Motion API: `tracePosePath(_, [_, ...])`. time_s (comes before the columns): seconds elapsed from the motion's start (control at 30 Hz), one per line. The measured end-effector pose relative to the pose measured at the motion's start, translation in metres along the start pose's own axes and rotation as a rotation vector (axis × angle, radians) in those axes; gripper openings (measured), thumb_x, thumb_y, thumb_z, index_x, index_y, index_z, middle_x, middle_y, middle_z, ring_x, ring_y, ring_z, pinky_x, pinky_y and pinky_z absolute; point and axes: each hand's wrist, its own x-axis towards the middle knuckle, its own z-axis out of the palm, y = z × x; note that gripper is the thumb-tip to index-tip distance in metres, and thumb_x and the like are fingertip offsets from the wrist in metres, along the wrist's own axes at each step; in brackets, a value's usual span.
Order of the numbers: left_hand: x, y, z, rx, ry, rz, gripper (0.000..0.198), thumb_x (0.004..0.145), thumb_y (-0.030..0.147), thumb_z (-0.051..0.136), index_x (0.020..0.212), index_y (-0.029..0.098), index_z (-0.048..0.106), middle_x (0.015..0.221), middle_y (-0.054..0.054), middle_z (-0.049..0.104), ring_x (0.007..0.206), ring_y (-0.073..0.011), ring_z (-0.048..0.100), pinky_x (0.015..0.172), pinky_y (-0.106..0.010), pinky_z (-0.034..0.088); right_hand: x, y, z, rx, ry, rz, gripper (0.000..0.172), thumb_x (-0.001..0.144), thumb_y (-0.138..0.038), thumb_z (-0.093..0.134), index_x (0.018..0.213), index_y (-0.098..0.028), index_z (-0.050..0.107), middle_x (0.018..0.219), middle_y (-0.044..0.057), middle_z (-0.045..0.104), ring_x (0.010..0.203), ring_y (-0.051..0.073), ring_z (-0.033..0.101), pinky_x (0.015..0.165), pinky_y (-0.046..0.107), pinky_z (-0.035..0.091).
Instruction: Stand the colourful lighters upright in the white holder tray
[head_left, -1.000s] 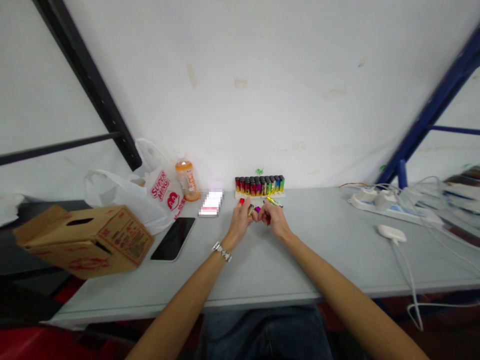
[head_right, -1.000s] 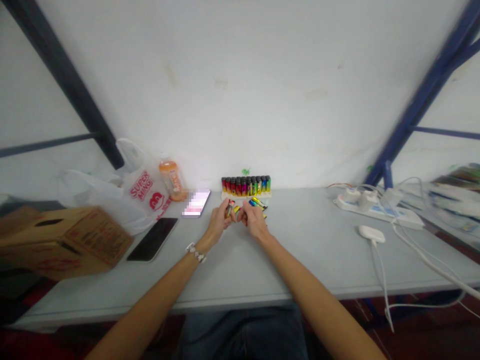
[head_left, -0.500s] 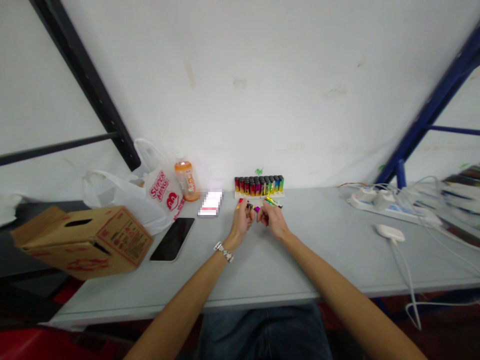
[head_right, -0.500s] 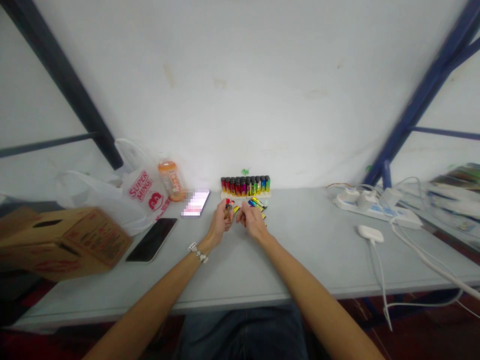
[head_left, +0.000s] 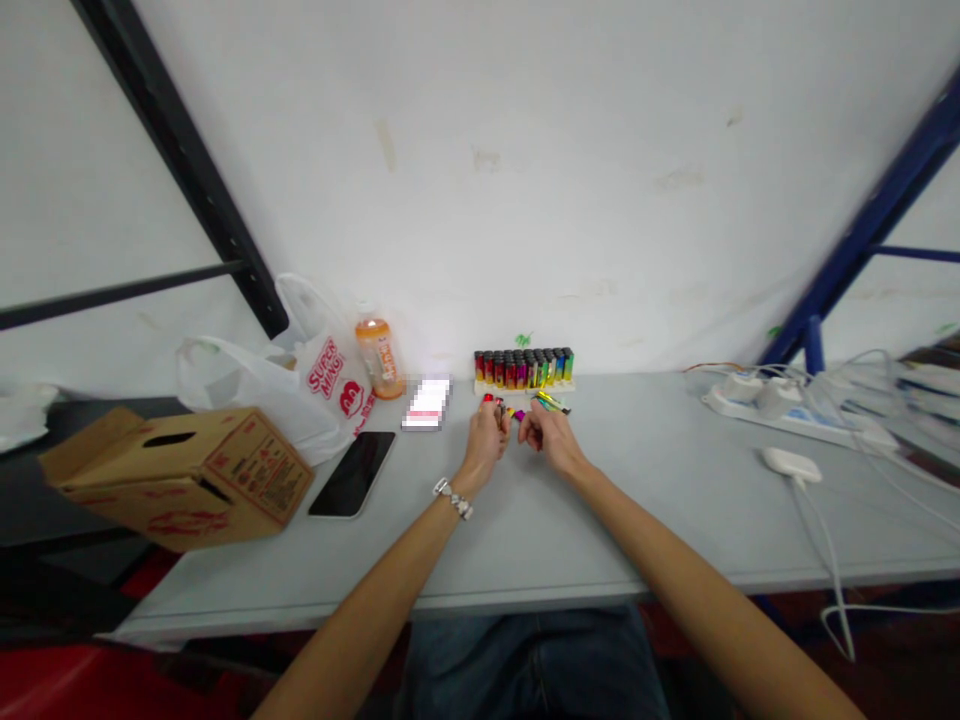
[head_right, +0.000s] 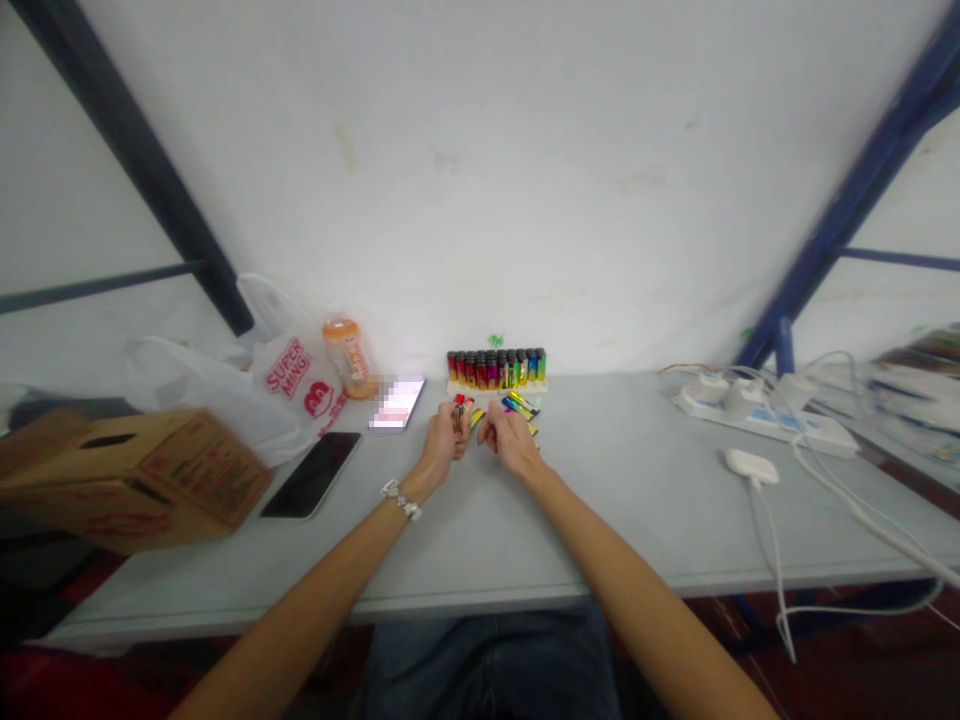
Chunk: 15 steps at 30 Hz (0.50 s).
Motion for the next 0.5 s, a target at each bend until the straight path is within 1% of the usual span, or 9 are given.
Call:
tracePosePath(0.07, [0.003,-0.001,-0.002,-0.024,-0.017,-0.020,0.046,0.092,0.051,0.031,0.059,0.020,0.042,0.042,0.008,0.025,0.032,-0.0049,0.019,0.038,-0.019,0.012,-0.001,0.000,0.001,-0.014,-0.018,0.011,0.075,0.095,-0.069,0.025,0.056,-0.017,0.062,0.042,0.000,0.044,0.042,0.011,0.042,0.052,0.028,0.032])
tracePosePath(0.17, [0.008,-0.003,-0.006,-0.074,-0.090,-0.020,0.052,0.091,0.064,0.032,0.071,0.019,0.050,0.044,0.010,0.027,0.032,-0.0049,0.019,0.037,-0.019,0.011,0.000,0.001,0.002,-0.042,-0.041,0.018,0.074,0.095,-0.068,0.026,0.058,-0.017,0.063,0.043,0.000,0.046,0.043,0.011,0.043,0.052,0.027,0.033])
tracePosePath(0.2, [0.010,-0.005,-0.007,-0.085,-0.114,0.010,0.053,0.090,0.066,0.034,0.077,0.019,0.053,0.046,0.010,0.031,0.032,-0.0048,0.020,0.036,-0.019,0.012,0.000,0.002,0.002,-0.058,-0.043,0.018,0.073,0.095,-0.068,0.027,0.059,-0.016,0.063,0.044,0.000,0.047,0.044,0.012,0.044,0.052,0.027,0.034])
tracePosePath(0.27, [0.013,-0.008,-0.010,-0.076,-0.140,0.113,0.049,0.086,0.067,0.046,0.089,0.019,0.056,0.053,0.008,0.043,0.034,-0.0045,0.027,0.036,-0.018,0.016,0.000,0.003,0.002,-0.095,-0.044,0.015,0.071,0.096,-0.068,0.030,0.062,-0.016,0.065,0.045,0.000,0.049,0.045,0.012,0.045,0.053,0.026,0.035])
tracePosePath(0.3, [0.015,-0.009,-0.012,-0.050,-0.148,0.172,0.048,0.084,0.066,0.052,0.095,0.019,0.056,0.058,0.008,0.048,0.035,-0.0045,0.031,0.036,-0.018,0.019,0.001,0.004,0.002,-0.111,-0.045,0.013,0.070,0.096,-0.067,0.030,0.063,-0.016,0.065,0.046,0.000,0.049,0.046,0.012,0.046,0.053,0.026,0.035])
tracePosePath(0.37, [0.019,-0.012,-0.018,0.044,-0.171,0.284,0.046,0.082,0.061,0.061,0.098,0.019,0.058,0.065,0.005,0.055,0.042,-0.0058,0.042,0.040,-0.019,0.029,0.001,0.005,0.003,-0.135,-0.046,0.013,0.069,0.097,-0.066,0.031,0.065,-0.016,0.065,0.046,0.000,0.050,0.046,0.012,0.046,0.054,0.026,0.036])
tracePosePath(0.43, [0.026,-0.011,-0.026,0.170,-0.197,0.390,0.042,0.081,0.056,0.065,0.094,0.016,0.064,0.070,0.001,0.062,0.057,-0.0093,0.055,0.052,-0.021,0.043,0.001,0.006,0.003,-0.158,-0.050,0.013,0.068,0.097,-0.065,0.031,0.065,-0.016,0.066,0.047,0.000,0.050,0.047,0.012,0.047,0.054,0.026,0.036])
tracePosePath(0.47, [0.030,-0.009,-0.030,0.225,-0.189,0.451,0.039,0.080,0.052,0.067,0.092,0.016,0.067,0.076,-0.002,0.066,0.067,-0.0118,0.060,0.061,-0.023,0.048,0.002,0.006,0.003,-0.173,-0.054,0.015,0.068,0.097,-0.064,0.031,0.065,-0.016,0.066,0.047,0.000,0.050,0.047,0.012,0.047,0.054,0.026,0.036])
tracePosePath(0.5, [0.035,-0.005,-0.035,0.281,-0.170,0.500,0.036,0.078,0.049,0.069,0.091,0.015,0.070,0.083,-0.005,0.070,0.076,-0.0144,0.063,0.069,-0.025,0.050,0.002,0.006,0.003,-0.190,-0.060,0.015,0.068,0.098,-0.064,0.031,0.065,-0.015,0.066,0.048,0.000,0.051,0.048,0.012,0.048,0.054,0.026,0.036])
